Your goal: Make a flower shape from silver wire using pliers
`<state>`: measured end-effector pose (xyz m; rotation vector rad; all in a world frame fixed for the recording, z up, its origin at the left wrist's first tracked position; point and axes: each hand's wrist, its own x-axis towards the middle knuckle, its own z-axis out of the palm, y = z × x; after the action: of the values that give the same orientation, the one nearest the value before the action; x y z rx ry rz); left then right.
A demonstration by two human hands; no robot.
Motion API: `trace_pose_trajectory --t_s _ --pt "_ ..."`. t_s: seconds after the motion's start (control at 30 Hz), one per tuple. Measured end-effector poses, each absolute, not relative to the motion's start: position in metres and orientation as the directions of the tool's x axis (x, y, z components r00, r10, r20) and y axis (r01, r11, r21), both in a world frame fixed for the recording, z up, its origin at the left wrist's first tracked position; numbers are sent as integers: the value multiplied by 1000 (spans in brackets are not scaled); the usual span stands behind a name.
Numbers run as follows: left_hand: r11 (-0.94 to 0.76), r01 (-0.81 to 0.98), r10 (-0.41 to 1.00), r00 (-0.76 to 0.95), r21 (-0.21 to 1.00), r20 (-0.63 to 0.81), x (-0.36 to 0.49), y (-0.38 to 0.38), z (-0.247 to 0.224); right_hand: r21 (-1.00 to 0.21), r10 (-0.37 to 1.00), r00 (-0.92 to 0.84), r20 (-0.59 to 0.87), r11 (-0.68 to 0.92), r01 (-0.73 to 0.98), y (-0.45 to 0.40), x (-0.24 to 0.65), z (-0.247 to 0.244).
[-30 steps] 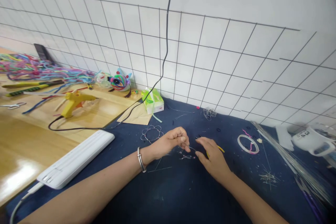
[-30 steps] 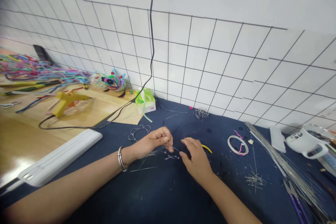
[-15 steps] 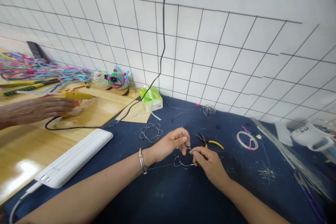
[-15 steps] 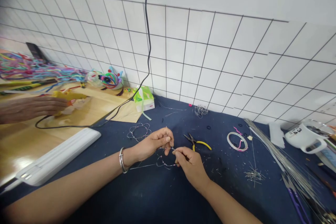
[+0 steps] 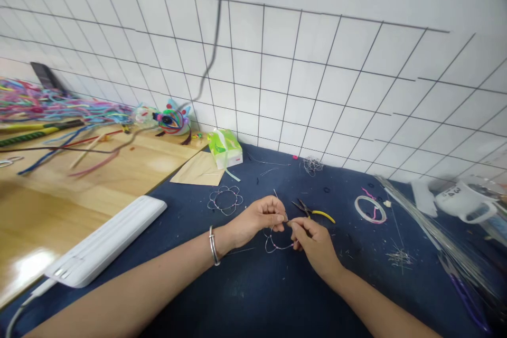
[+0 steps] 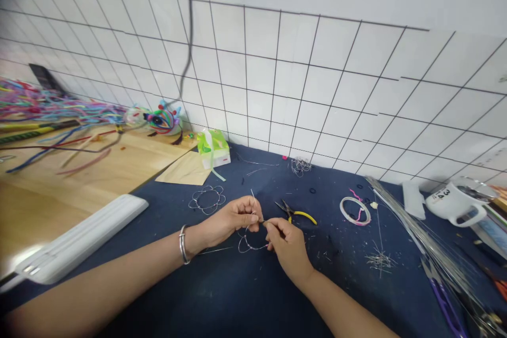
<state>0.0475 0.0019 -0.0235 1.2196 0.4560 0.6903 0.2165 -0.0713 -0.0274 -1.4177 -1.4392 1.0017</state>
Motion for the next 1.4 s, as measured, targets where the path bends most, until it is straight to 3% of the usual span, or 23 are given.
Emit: trace_pose_trajectory --t_s 0.9,1.17,1.4 --pt "68 -156 735 675 985 56 52 -3 -21 -908 993 -83 85 111 403 -74 217 -29" --pt "60 -127 696 716 990 49 63 -16 -22 -938 984 -32 176 177 298 -67 223 -11" --pt "46 -93 685 727 995 36 68 -14 -28 -923 970 -137 200 233 307 -56 223 0"
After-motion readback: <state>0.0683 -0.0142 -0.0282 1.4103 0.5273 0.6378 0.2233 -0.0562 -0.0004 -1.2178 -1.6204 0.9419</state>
